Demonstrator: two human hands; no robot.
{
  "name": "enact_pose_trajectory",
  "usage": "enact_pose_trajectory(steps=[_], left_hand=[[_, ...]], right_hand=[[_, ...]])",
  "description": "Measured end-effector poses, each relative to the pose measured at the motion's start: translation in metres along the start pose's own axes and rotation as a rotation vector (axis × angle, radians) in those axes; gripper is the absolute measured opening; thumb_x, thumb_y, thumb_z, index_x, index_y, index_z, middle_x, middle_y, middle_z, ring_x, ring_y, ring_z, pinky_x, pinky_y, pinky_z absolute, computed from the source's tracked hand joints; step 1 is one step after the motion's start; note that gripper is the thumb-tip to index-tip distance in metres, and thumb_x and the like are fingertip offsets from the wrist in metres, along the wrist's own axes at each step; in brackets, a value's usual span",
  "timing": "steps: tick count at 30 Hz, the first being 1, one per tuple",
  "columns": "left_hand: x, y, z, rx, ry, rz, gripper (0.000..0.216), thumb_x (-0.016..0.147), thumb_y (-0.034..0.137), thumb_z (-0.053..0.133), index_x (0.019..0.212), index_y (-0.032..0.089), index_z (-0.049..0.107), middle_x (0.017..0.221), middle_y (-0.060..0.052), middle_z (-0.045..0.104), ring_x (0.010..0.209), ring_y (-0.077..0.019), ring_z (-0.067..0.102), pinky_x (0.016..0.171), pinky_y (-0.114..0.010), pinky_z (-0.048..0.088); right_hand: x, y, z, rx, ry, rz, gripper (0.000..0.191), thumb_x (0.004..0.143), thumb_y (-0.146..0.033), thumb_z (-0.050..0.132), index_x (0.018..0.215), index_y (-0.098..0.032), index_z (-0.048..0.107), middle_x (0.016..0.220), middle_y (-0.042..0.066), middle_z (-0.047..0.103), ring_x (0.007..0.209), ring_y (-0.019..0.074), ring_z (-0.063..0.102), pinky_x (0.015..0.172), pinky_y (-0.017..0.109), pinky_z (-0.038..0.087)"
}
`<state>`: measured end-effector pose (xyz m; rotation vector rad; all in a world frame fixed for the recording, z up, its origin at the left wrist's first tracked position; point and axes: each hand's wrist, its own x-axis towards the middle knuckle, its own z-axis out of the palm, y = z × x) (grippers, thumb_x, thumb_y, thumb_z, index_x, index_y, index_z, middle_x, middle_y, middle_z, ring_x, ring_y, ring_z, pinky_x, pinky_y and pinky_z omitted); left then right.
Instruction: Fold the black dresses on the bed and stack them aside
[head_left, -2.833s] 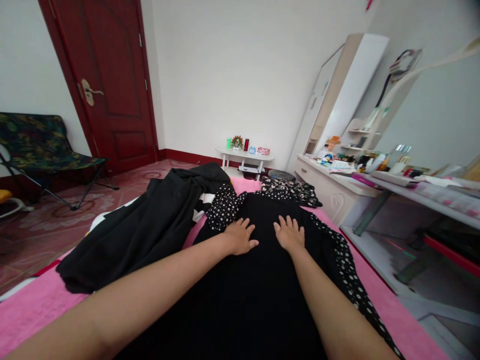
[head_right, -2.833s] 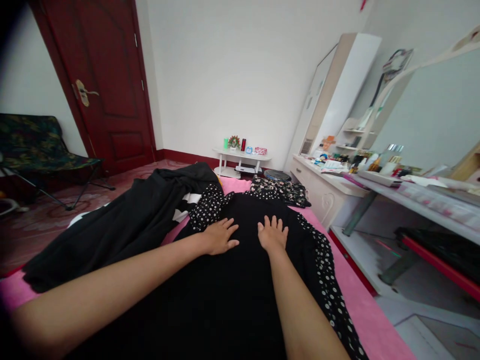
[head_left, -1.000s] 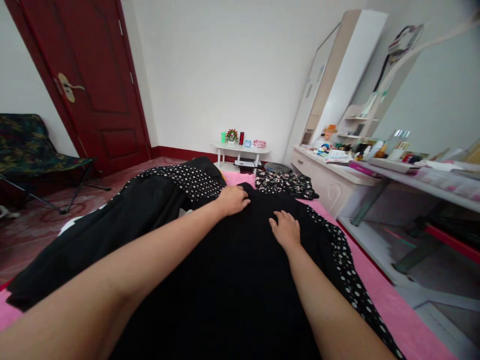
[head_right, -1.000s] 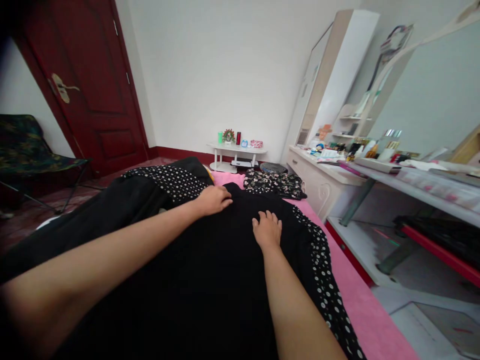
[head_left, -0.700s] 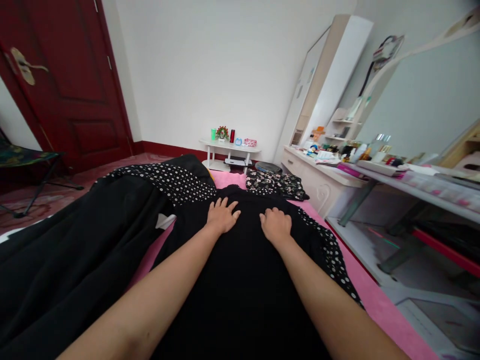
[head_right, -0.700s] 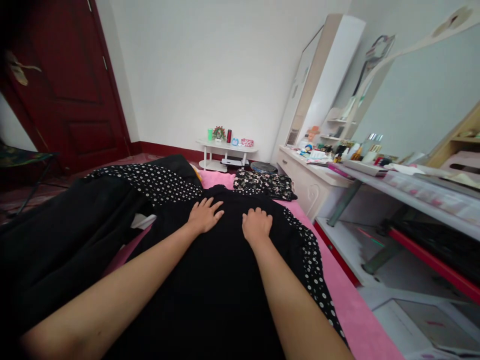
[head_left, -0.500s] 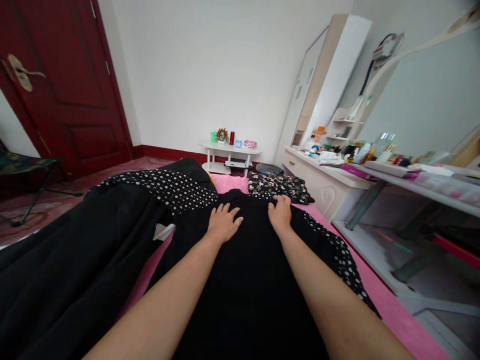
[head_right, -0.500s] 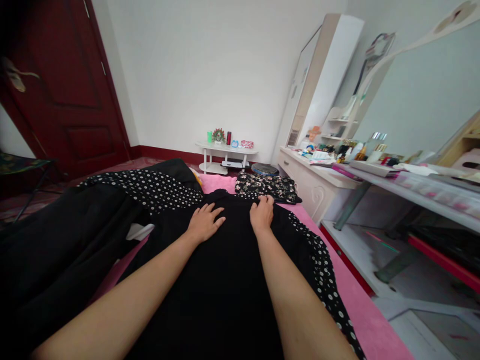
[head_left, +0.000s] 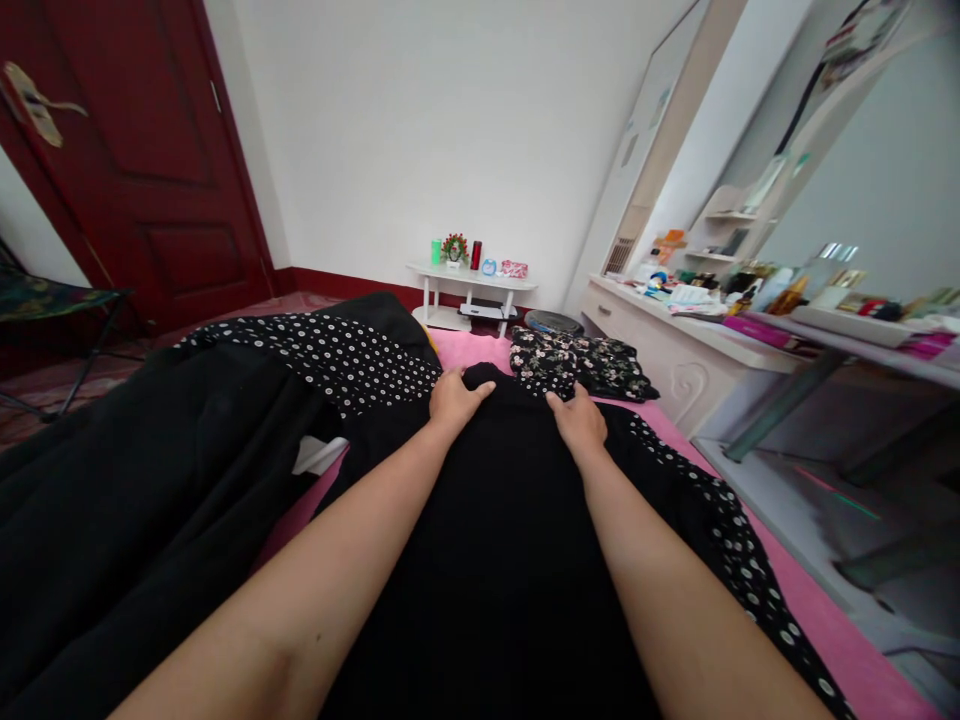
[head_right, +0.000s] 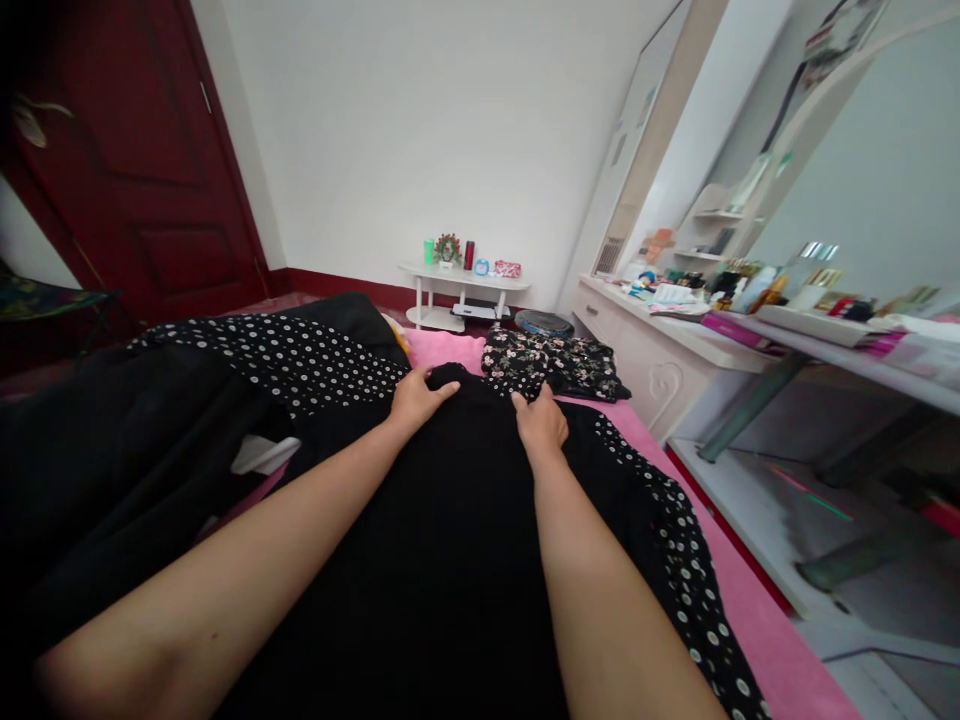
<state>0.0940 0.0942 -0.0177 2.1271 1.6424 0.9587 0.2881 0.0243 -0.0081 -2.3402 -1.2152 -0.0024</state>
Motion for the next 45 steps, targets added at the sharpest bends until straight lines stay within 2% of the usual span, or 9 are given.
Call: enact_pose_trajectory(steps=[5,11,16,21,23,25,28,36,45], left_hand=[[-0.002,0.001,0.000,-0.066,0.000,0.065,0.027,0.077,0.043,0.062,0.092,0.021,0.067,0.092,-0.005,0.068,0.088,-0.0230,0.063,0.079,-0.031,0.049],[-0.010,0.003,-0.001,-0.205,0.288,0.208,0.026,0.080,0.019,0.054,0.106,0.018,0.055,0.124,-0.009,0.051,0.116,-0.0213,0.050,0.100,-0.031,0.041],[-0.013,0.003,0.009,-0.172,0.140,0.201,0.082,0.069,0.027,0.071,0.138,0.017,0.028,0.151,-0.016,0.008,0.137,-0.0332,0.021,0.107,-0.041,0.033],[-0.018,0.005,0.006,-0.012,0.026,0.440,0.030,0.087,0.033,0.049,0.111,0.019,0.060,0.130,-0.010,0.048,0.120,-0.0248,0.048,0.104,-0.036,0.035],[-0.019,0.006,0.006,0.077,-0.096,0.518,0.036,0.092,0.041,0.037,0.105,0.021,0.065,0.122,-0.008,0.056,0.113,-0.0224,0.053,0.103,-0.036,0.037],[-0.018,0.004,0.008,0.197,-0.201,0.462,0.049,0.091,0.053,0.034,0.121,0.024,0.058,0.133,-0.009,0.050,0.122,-0.0261,0.047,0.105,-0.042,0.033],[-0.013,0.000,0.013,0.350,-0.294,0.289,0.067,0.087,0.065,0.026,0.141,0.026,0.036,0.150,-0.009,0.028,0.138,-0.0302,0.023,0.110,-0.049,0.020],[-0.018,0.005,0.006,0.444,-0.411,0.221,0.073,0.086,0.067,0.013,0.146,0.027,0.022,0.154,-0.006,0.012,0.141,-0.0271,0.008,0.113,-0.047,0.010],[-0.075,0.005,-0.018,0.478,-0.407,0.174,0.076,0.087,0.066,0.013,0.147,0.020,0.022,0.154,-0.008,0.012,0.141,-0.0274,0.008,0.113,-0.044,0.011]], right_hand=[[-0.004,-0.001,-0.006,-0.044,-0.026,-0.058,0.038,0.078,-0.047,0.057,0.105,-0.022,0.065,0.101,0.009,0.069,0.095,0.0262,0.063,0.078,0.031,0.045],[-0.018,-0.009,-0.004,0.260,0.224,-0.177,0.048,0.090,-0.035,0.034,0.133,-0.014,0.041,0.103,0.009,0.068,0.093,0.0206,0.063,0.082,0.027,0.044],[-0.020,-0.012,0.012,0.150,-0.047,-0.257,0.069,0.082,-0.040,0.052,0.141,-0.015,0.027,0.137,0.013,0.047,0.125,0.0275,0.044,0.100,0.038,0.035],[-0.019,-0.007,0.015,0.165,0.157,-0.327,0.049,0.085,-0.034,0.045,0.129,-0.013,0.044,0.135,0.015,0.047,0.125,0.0255,0.042,0.103,0.040,0.032],[-0.018,-0.006,0.013,0.167,0.148,-0.442,0.036,0.089,-0.031,0.037,0.118,-0.018,0.054,0.125,0.010,0.056,0.116,0.0205,0.049,0.101,0.035,0.034],[-0.016,-0.005,0.013,0.082,0.010,-0.502,0.038,0.091,-0.037,0.035,0.117,-0.021,0.057,0.128,0.008,0.054,0.119,0.0204,0.047,0.103,0.036,0.031],[-0.010,-0.002,0.018,-0.103,-0.178,-0.352,0.058,0.089,-0.054,0.032,0.137,-0.022,0.041,0.148,0.009,0.033,0.135,0.0272,0.027,0.108,0.050,0.019],[-0.009,-0.002,0.020,-0.255,-0.260,-0.240,0.067,0.090,-0.060,0.014,0.147,-0.025,0.019,0.156,0.006,0.010,0.141,0.0281,0.008,0.110,0.055,0.009],[-0.049,0.007,-0.009,-0.274,-0.437,-0.236,0.069,0.089,-0.063,0.012,0.148,-0.027,0.012,0.156,0.004,0.001,0.142,0.0276,0.000,0.110,0.053,0.004]])
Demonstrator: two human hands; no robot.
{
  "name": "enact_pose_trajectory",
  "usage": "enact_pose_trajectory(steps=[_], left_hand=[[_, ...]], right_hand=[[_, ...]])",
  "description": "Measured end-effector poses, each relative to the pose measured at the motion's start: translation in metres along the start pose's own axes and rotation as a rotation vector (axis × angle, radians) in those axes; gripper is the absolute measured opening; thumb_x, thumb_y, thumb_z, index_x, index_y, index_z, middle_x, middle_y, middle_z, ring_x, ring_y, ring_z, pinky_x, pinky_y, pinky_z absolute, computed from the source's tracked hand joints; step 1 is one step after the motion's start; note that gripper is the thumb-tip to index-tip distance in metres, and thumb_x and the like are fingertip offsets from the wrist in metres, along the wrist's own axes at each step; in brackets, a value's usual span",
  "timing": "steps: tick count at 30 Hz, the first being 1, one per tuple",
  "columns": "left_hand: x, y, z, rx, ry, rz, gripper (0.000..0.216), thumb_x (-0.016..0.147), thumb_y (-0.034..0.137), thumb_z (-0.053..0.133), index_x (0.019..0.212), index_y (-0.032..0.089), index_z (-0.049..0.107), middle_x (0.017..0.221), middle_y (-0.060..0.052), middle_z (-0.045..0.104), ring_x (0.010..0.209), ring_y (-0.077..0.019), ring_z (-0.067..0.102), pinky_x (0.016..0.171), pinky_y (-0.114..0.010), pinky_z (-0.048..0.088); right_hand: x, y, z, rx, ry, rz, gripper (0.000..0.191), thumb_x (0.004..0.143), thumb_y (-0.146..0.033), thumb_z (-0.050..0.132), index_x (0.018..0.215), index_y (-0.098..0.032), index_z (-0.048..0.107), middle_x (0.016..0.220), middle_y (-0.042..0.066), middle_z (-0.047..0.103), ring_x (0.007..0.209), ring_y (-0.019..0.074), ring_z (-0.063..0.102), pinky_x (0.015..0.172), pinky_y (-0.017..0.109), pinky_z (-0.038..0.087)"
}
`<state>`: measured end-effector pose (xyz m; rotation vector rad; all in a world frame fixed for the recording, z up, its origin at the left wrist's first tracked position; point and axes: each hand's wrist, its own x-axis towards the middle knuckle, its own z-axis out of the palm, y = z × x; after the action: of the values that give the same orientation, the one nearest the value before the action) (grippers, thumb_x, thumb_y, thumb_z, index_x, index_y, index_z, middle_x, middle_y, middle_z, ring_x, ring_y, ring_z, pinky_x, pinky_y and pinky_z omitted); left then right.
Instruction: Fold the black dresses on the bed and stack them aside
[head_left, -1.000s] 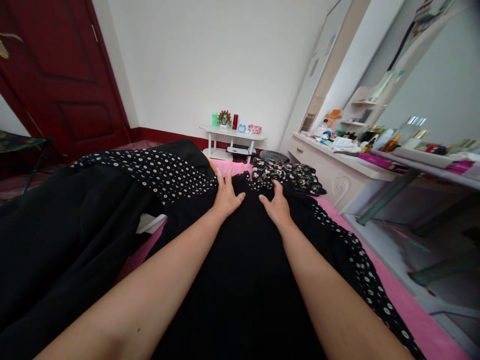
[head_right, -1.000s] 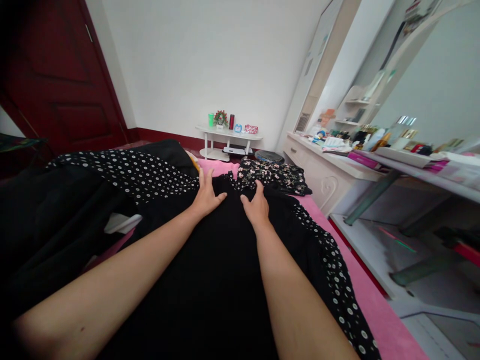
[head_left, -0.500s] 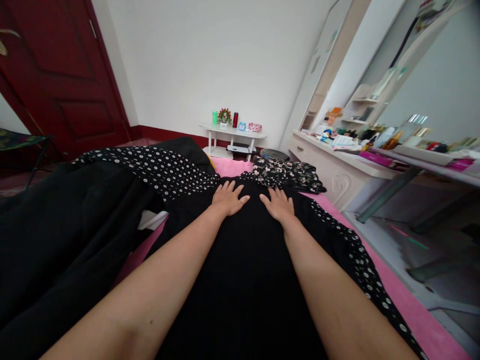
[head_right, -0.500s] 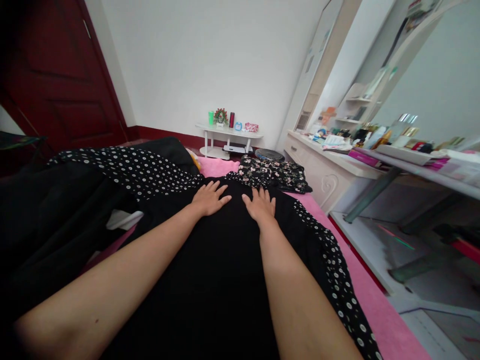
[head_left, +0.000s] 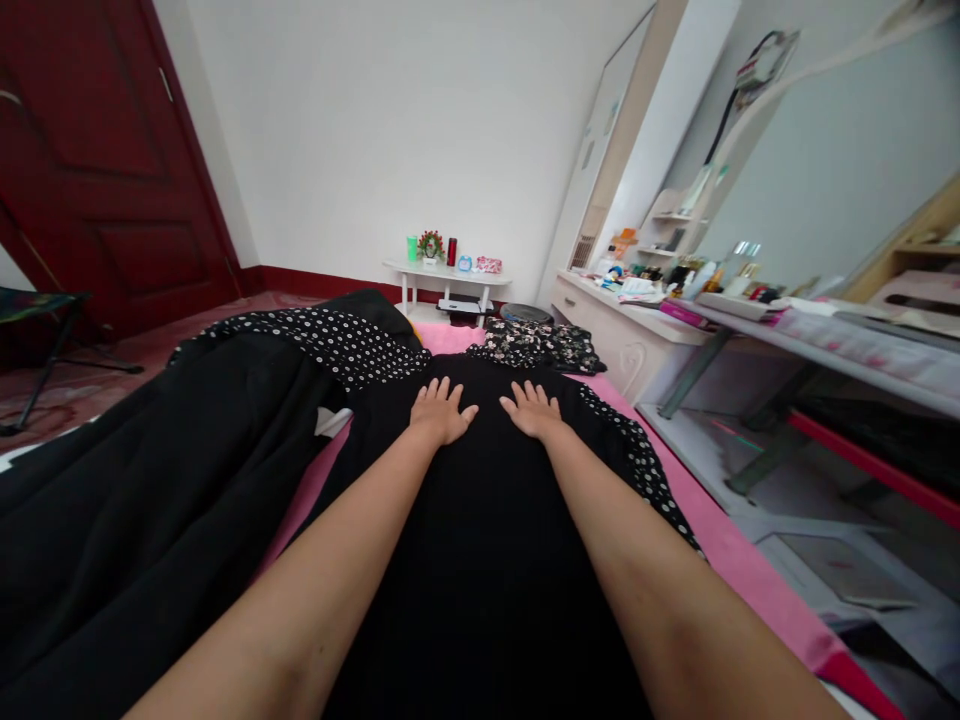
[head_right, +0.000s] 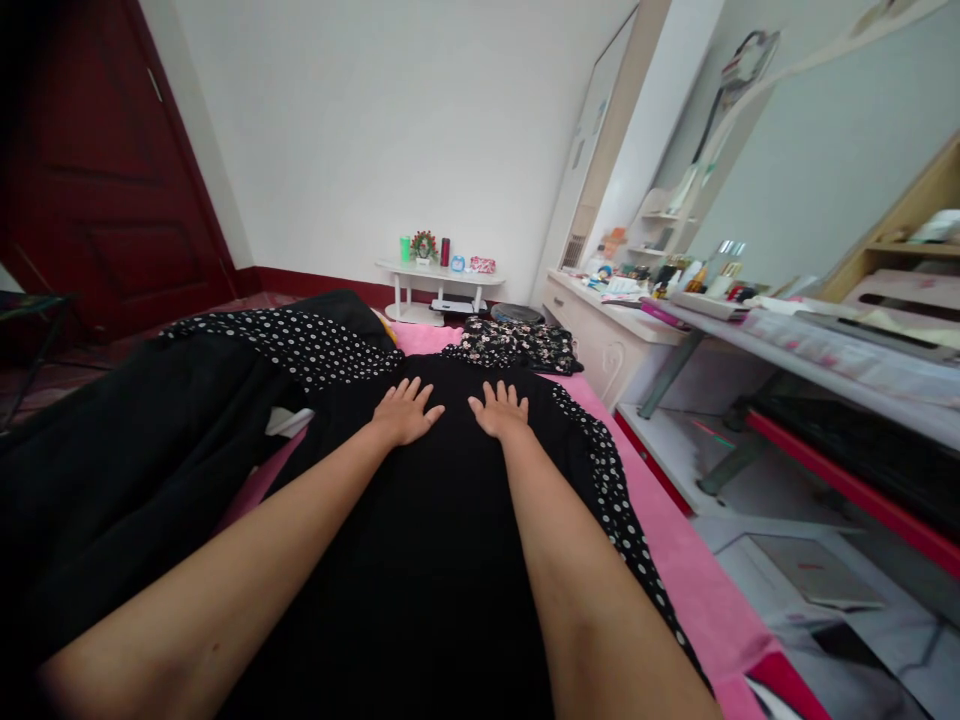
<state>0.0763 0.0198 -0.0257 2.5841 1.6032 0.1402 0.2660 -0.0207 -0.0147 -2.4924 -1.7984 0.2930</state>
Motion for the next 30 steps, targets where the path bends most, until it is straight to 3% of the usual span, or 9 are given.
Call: enact_pose_trajectory(steps=[4,7,10,12,14,17,22,28,30], left_hand=[[-0.032,0.002,0.002,0.030,0.052,-0.015,0.071,0.089,0.061,0.014,0.145,0.019,0.027,0.153,-0.008,0.017,0.141,-0.0274,0.013,0.113,-0.044,0.013],[-0.050,0.002,0.002,0.031,0.076,-0.008,0.070,0.089,0.060,0.015,0.145,0.020,0.028,0.153,-0.008,0.019,0.140,-0.0275,0.014,0.113,-0.044,0.014],[-0.059,0.001,0.003,0.020,0.090,-0.004,0.070,0.089,0.060,0.015,0.145,0.020,0.028,0.153,-0.008,0.020,0.140,-0.0280,0.015,0.112,-0.045,0.015],[-0.060,0.001,0.003,0.015,0.095,-0.008,0.070,0.089,0.060,0.016,0.145,0.020,0.029,0.152,-0.008,0.021,0.140,-0.0284,0.016,0.112,-0.045,0.015],[-0.060,0.001,0.003,0.014,0.103,-0.015,0.069,0.089,0.060,0.016,0.144,0.020,0.030,0.152,-0.008,0.022,0.140,-0.0287,0.016,0.112,-0.046,0.015],[-0.060,0.002,0.003,0.015,0.110,-0.019,0.069,0.089,0.059,0.017,0.144,0.021,0.030,0.152,-0.007,0.023,0.140,-0.0287,0.016,0.112,-0.046,0.015],[-0.062,0.003,0.002,0.010,0.120,-0.015,0.069,0.089,0.059,0.016,0.144,0.021,0.031,0.152,-0.008,0.023,0.139,-0.0288,0.018,0.112,-0.045,0.016],[-0.062,0.002,0.002,0.006,0.114,-0.013,0.069,0.089,0.059,0.016,0.144,0.021,0.031,0.152,-0.007,0.024,0.139,-0.0290,0.017,0.112,-0.046,0.016],[-0.062,0.002,0.002,0.007,0.119,-0.014,0.068,0.089,0.059,0.017,0.144,0.021,0.031,0.152,-0.007,0.024,0.139,-0.0289,0.018,0.112,-0.046,0.016]], right_hand=[[-0.048,0.005,-0.002,-0.018,-0.053,-0.039,0.070,0.089,-0.064,0.014,0.148,-0.027,0.012,0.156,0.003,0.001,0.142,0.0254,-0.001,0.112,0.050,0.006],[-0.096,0.020,-0.010,-0.034,-0.108,-0.194,0.075,0.087,-0.065,0.024,0.148,-0.023,0.015,0.156,0.006,0.005,0.142,0.0261,0.003,0.112,0.048,0.010],[-0.149,0.052,-0.026,-0.007,-0.064,-0.383,0.064,0.085,-0.057,0.043,0.140,-0.023,0.039,0.151,0.008,0.026,0.137,0.0235,0.028,0.110,0.036,0.023],[-0.181,0.080,-0.036,0.002,0.102,-0.333,0.045,0.086,-0.045,0.047,0.122,-0.022,0.058,0.140,0.008,0.045,0.124,0.0222,0.046,0.104,0.032,0.032],[-0.209,0.107,-0.043,-0.015,0.267,-0.182,0.038,0.085,-0.041,0.047,0.113,-0.019,0.062,0.126,0.011,0.056,0.111,0.0236,0.055,0.094,0.033,0.040],[-0.240,0.138,-0.043,0.010,0.241,0.002,0.045,0.083,-0.051,0.047,0.109,-0.017,0.061,0.099,0.010,0.066,0.086,0.0237,0.063,0.076,0.033,0.046],[-0.267,0.147,-0.032,0.115,0.139,0.073,0.049,0.077,-0.058,0.053,0.108,-0.019,0.056,0.090,0.008,0.067,0.082,0.0242,0.063,0.069,0.032,0.044],[-0.267,0.152,-0.036,0.554,0.042,0.009,0.035,0.063,-0.032,0.067,0.094,-0.018,0.059,0.085,0.004,0.069,0.081,0.0216,0.064,0.074,0.031,0.048],[-0.263,0.165,-0.045,0.623,0.125,0.028,0.028,0.063,-0.031,0.065,0.087,-0.018,0.060,0.082,0.004,0.069,0.077,0.0212,0.065,0.072,0.031,0.049]])
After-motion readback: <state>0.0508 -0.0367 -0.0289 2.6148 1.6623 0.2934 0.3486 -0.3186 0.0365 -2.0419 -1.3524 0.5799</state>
